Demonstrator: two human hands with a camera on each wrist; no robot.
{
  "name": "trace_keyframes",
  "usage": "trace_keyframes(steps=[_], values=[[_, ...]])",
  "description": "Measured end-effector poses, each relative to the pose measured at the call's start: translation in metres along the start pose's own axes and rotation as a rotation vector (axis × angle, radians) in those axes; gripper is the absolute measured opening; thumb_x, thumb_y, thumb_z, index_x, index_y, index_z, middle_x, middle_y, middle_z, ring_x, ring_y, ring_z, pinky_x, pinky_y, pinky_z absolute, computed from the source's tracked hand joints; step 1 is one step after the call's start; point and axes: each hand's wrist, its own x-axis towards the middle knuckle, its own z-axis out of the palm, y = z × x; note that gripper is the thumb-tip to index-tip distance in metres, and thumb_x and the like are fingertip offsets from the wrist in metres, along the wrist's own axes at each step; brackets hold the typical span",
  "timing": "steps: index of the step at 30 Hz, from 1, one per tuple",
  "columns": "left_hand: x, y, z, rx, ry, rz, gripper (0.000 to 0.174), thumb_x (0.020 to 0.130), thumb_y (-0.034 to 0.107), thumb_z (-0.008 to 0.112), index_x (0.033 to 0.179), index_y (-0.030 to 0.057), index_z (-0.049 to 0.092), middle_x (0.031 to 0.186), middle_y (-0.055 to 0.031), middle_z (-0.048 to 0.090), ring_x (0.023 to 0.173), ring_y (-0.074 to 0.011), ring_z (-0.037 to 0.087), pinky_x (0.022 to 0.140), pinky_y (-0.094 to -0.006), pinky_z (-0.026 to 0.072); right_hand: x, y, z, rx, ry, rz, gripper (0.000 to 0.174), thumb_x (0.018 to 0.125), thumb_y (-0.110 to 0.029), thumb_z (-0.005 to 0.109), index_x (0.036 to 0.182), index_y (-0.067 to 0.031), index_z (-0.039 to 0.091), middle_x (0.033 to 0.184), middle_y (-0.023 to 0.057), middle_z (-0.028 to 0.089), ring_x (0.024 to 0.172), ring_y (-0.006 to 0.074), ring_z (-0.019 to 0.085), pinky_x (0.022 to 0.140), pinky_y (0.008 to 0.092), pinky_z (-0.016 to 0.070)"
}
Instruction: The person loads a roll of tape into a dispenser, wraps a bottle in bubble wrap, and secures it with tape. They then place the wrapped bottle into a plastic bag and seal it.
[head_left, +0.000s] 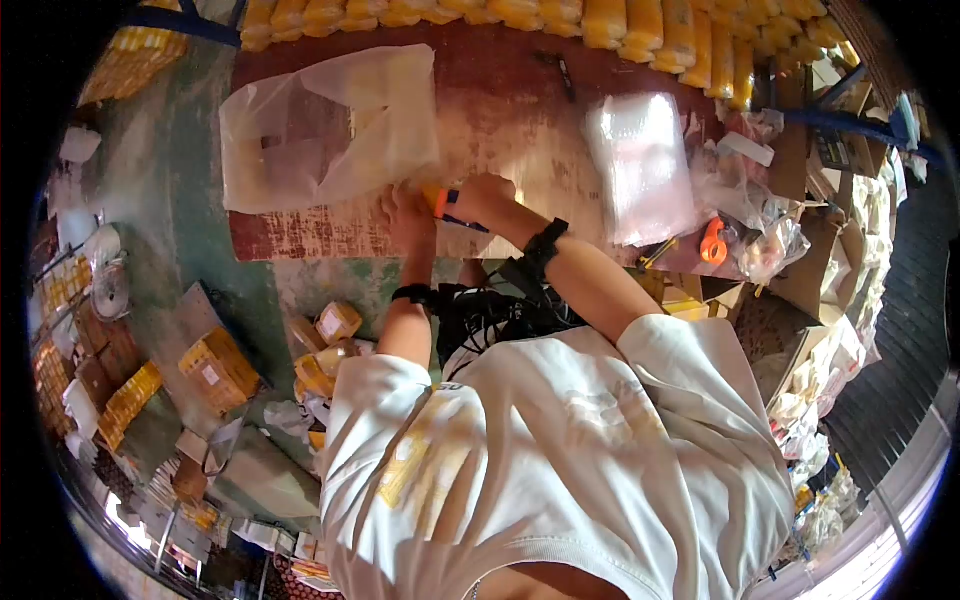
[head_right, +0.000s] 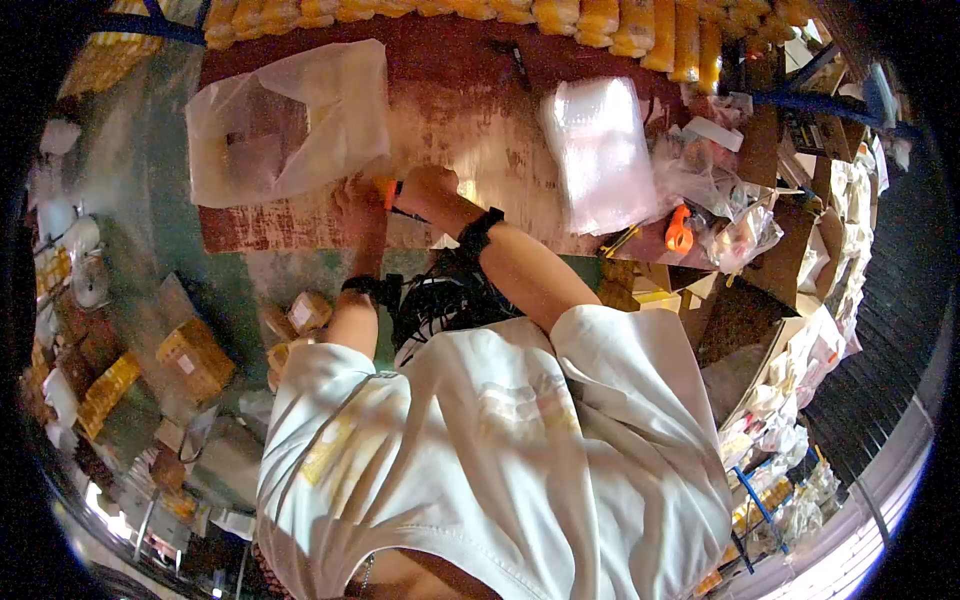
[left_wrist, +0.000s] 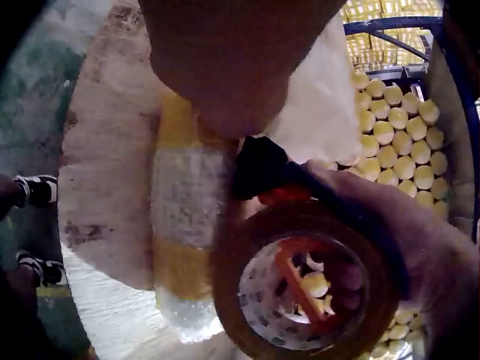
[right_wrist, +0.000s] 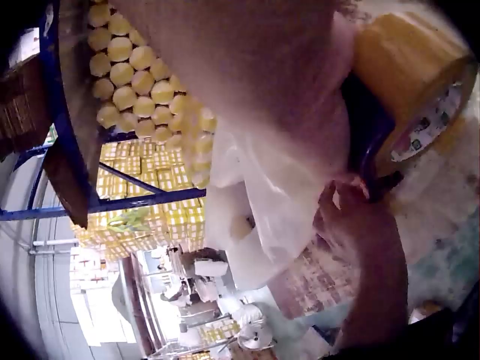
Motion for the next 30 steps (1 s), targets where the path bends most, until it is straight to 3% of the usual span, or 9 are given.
trace_keyframes(steps=[8,11,14,17,21,25,26,29,30], values=[[0.002,-0.023,0.013,-0.269,-0.020,0.179,0.028,0.103,0.030,0.055,0.124,0.0199,0.071,0.131,-0.0143,0.056,0.125,-0.0351,0.050,0.108,-0.0511,0.0350,-0.002,0.044,-0.010,0.028,0.065,-0.181,0.082,0.071,-0.080,0.068,0.088,-0.0002,0.073,0.073,0.0138,0.067,0.069,0.0304,0.066,0.063,0.0490,0.0515],[-0.003,-0.019,0.002,-0.230,-0.039,0.177,0.034,0.104,0.032,0.053,0.133,0.0212,0.066,0.138,-0.0130,0.054,0.131,-0.0343,0.047,0.109,-0.0534,0.0331,0.007,0.073,-0.006,-0.062,-0.085,-0.131,0.089,0.073,-0.083,0.066,0.093,0.0038,0.072,0.075,0.0159,0.067,0.071,0.0329,0.066,0.068,0.0527,0.0526],[-0.011,0.004,-0.008,-0.078,-0.025,0.186,0.044,0.103,0.035,0.051,0.146,0.0255,0.055,0.150,-0.0084,0.049,0.142,-0.0327,0.040,0.115,-0.0574,0.0268,0.016,0.070,0.005,-0.092,0.074,-0.166,0.089,0.069,-0.082,0.068,0.088,0.0045,0.074,0.078,0.0188,0.071,0.074,0.0356,0.069,0.074,0.0509,0.0547],[-0.026,-0.003,0.010,0.256,-0.247,0.593,0.053,0.103,0.038,0.051,0.155,0.0298,0.044,0.160,-0.0030,0.040,0.149,-0.0307,0.032,0.119,-0.0597,0.0193,0.014,0.063,-0.015,-0.040,0.025,-0.107,0.090,0.066,-0.082,0.068,0.088,0.0047,0.075,0.083,0.0213,0.074,0.078,0.0381,0.072,0.079,0.0518,0.0551],[-0.024,-0.008,-0.002,0.085,-0.313,0.592,0.055,0.102,0.037,0.052,0.156,0.0316,0.043,0.163,-0.0018,0.036,0.150,-0.0315,0.029,0.121,-0.0601,0.0149,0.004,0.090,-0.005,0.080,0.039,-0.242,0.083,0.073,-0.079,0.067,0.076,0.0033,0.069,0.069,0.0198,0.067,0.069,0.0383,0.068,0.076,0.0545,0.0520],[-0.024,0.000,-0.013,0.045,-0.334,0.591,0.055,0.102,0.037,0.052,0.156,0.0314,0.042,0.162,-0.0027,0.037,0.150,-0.0336,0.030,0.121,-0.0611,0.0148,0.004,0.148,0.011,-0.017,0.041,-0.165,0.094,0.065,-0.089,0.066,0.085,0.0023,0.073,0.078,0.0204,0.071,0.074,0.0358,0.070,0.072,0.0500,0.0549],[-0.024,0.001,-0.017,0.034,-0.331,0.595,0.055,0.102,0.036,0.053,0.156,0.0315,0.042,0.162,-0.0030,0.037,0.150,-0.0340,0.030,0.120,-0.0613,0.0147,-0.036,0.152,-0.018,0.022,-0.016,-0.083,0.100,0.065,-0.089,0.066,0.092,0.0065,0.074,0.093,0.0225,0.074,0.085,0.0373,0.072,0.077,0.0436,0.0565],[-0.020,-0.004,-0.011,0.091,-0.274,0.679,0.068,0.096,0.042,0.061,0.158,0.0267,0.038,0.162,-0.0080,0.037,0.149,-0.0347,0.031,0.121,-0.0614,0.0143,-0.014,0.207,0.011,0.213,-0.003,-0.183,0.098,0.065,-0.088,0.068,0.096,0.0037,0.075,0.095,0.0200,0.074,0.088,0.0346,0.072,0.076,0.0422,0.0565],[-0.020,0.002,-0.015,0.065,-0.296,0.673,0.074,0.093,0.044,0.064,0.159,0.0248,0.036,0.162,-0.0096,0.037,0.149,-0.0349,0.031,0.121,-0.0612,0.0144,-0.014,0.208,0.011,0.248,-0.071,-0.075,0.095,0.065,-0.087,0.070,0.101,0.0011,0.074,0.098,0.0189,0.074,0.089,0.0341,0.072,0.076,0.0418,0.0563]])
